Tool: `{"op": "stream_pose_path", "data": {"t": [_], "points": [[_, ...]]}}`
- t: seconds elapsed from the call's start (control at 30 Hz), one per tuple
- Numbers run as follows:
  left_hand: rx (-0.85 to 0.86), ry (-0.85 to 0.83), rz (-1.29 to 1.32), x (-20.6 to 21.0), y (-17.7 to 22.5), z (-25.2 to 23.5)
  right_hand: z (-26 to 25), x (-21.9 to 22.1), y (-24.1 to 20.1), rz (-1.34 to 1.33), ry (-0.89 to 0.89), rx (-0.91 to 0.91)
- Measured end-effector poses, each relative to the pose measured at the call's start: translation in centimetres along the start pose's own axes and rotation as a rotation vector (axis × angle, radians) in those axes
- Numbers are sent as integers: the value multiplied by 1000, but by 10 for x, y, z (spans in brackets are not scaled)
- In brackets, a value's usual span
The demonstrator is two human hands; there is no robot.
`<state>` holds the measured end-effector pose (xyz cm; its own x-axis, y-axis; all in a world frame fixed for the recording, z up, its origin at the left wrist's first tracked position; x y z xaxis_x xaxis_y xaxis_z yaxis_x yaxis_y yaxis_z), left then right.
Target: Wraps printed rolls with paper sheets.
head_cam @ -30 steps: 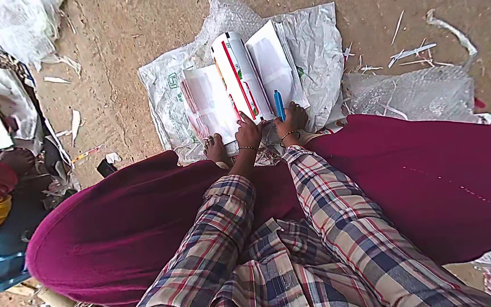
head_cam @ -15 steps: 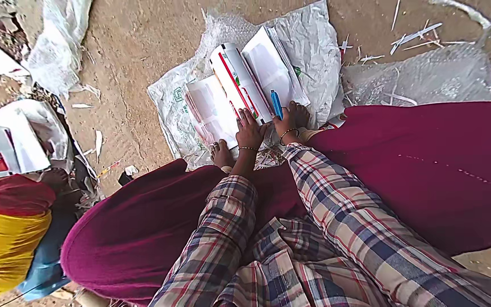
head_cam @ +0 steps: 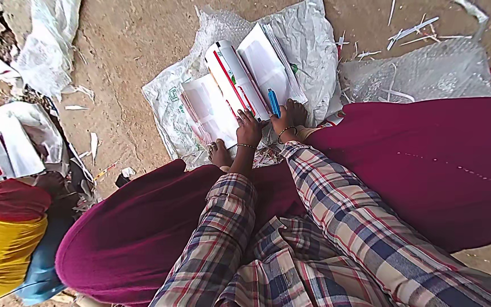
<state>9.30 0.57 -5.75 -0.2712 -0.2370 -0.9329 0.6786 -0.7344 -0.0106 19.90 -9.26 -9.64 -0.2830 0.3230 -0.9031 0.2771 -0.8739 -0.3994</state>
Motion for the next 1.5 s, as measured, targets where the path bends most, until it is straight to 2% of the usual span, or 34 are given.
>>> {"op": "stream_pose_path", "data": {"t": [0.07, 0.17, 0.23, 0.37, 0.47, 0.77, 0.83, 0.93, 1.1, 1.27, 1.37, 1.5], "points": [[-2, 0, 50, -4, -2, 1, -2, -2, 0, 39, 1, -11], [-63, 92, 255, -30, -19, -8, -6, 4, 3, 18, 10, -28], [-35, 88, 286, -39, -27, -14, -4, 6, 5, 26, 3, -27], [157, 255, 374, -26, -30, -3, -1, -8, -5, -30, -70, 4], [280, 281, 352, -10, -16, 8, 0, -8, -6, -11, -57, -1], [217, 328, 546, -17, -13, 9, 2, -14, -10, -21, -84, -4], [182, 362, 609, -17, -14, 11, 5, -16, -11, -67, -101, 10], [77, 317, 676, -23, -18, 12, 6, -15, -11, -189, -114, 24], [-113, 259, 765, -24, -25, 22, 4, -16, -11, -59, -86, -24], [-259, 378, 911, -23, -39, 38, 9, -25, -16, -111, -62, -10], [-326, 377, 954, -23, -49, 43, 4, -25, -17, -140, -8, 21], [-471, 428, 1051, -26, -66, 55, -2, -29, -38, -258, -44, 60]]}}
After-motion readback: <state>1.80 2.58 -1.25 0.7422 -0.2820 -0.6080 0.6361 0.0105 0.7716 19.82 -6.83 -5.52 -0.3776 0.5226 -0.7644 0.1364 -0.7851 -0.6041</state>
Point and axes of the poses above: each hand's wrist, its own z-axis away from the middle knuckle, its own x-axis out of the palm, y = z × x, the point moved 5 cm from there along -z, towards the middle knuckle, and after that the axes turned 4 degrees about y, right-handed, at the moved point
